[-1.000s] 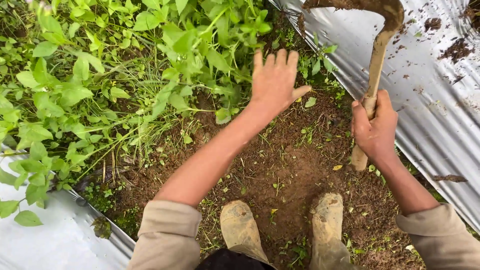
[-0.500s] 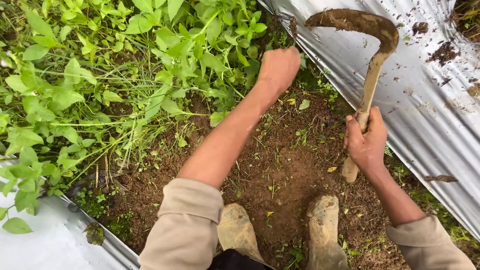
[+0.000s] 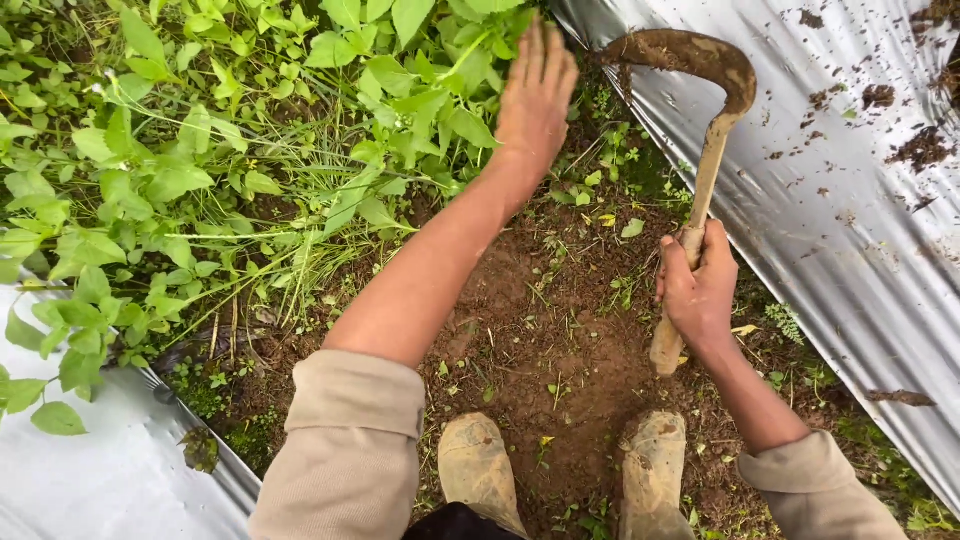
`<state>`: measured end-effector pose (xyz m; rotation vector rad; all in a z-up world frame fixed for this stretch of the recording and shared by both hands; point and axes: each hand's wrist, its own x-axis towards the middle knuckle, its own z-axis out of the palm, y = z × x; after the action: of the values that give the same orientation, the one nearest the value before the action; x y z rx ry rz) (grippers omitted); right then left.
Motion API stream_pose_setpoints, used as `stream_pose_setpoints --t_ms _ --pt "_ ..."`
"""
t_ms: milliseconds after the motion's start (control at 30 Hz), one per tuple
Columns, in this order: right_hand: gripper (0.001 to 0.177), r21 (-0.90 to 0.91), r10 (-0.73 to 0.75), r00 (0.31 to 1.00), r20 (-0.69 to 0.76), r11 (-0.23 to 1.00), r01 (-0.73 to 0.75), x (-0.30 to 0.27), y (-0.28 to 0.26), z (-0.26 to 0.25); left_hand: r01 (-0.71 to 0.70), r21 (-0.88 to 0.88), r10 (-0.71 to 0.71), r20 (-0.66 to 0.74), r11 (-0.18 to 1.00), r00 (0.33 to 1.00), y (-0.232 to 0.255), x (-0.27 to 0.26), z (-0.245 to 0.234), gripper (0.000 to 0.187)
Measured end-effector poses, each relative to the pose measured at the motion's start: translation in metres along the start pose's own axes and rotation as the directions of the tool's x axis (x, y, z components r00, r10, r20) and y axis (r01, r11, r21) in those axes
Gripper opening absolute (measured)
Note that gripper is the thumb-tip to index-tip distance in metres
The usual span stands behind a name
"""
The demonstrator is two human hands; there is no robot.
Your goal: Removing weeds from a garden path using a hand hoe and manual pulling.
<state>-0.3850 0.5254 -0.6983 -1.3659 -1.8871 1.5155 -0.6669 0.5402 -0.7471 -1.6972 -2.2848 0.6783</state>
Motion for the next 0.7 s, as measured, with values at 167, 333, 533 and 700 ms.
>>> stream_pose_setpoints --t_ms 167,333,533,700 --pt "0.017 -0.061 -0.003 1.0 0.014 0.998 0.004 0.009 -0.005 0.009 0.053 -0.008 -0.049 0.258 0.999 0.965 -0.041 -0.007 0.009 0.086" --pt "0.02 -0.269 -0.094 0.995 0.019 0.958 0.095 0.025 -0.047 0.03 0.025 -0.062 -0.005 0.295 0.998 0.955 -0.034 -0.016 0.018 0.059" --pt "0.004 -0.001 -0.29 0.944 -0.158 0.956 0.294 0.053 -0.047 0.074 0.063 -0.181 0.0 0.33 0.981 0.944 -0.026 -0.01 0.025 0.064" --pt "0.021 -0.152 0.103 0.991 0.085 0.984 -0.089 0.042 -0.062 0.069 0.116 -0.295 -0.011 0.337 0.948 0.942 -0.022 -0.022 0.025 0.05"
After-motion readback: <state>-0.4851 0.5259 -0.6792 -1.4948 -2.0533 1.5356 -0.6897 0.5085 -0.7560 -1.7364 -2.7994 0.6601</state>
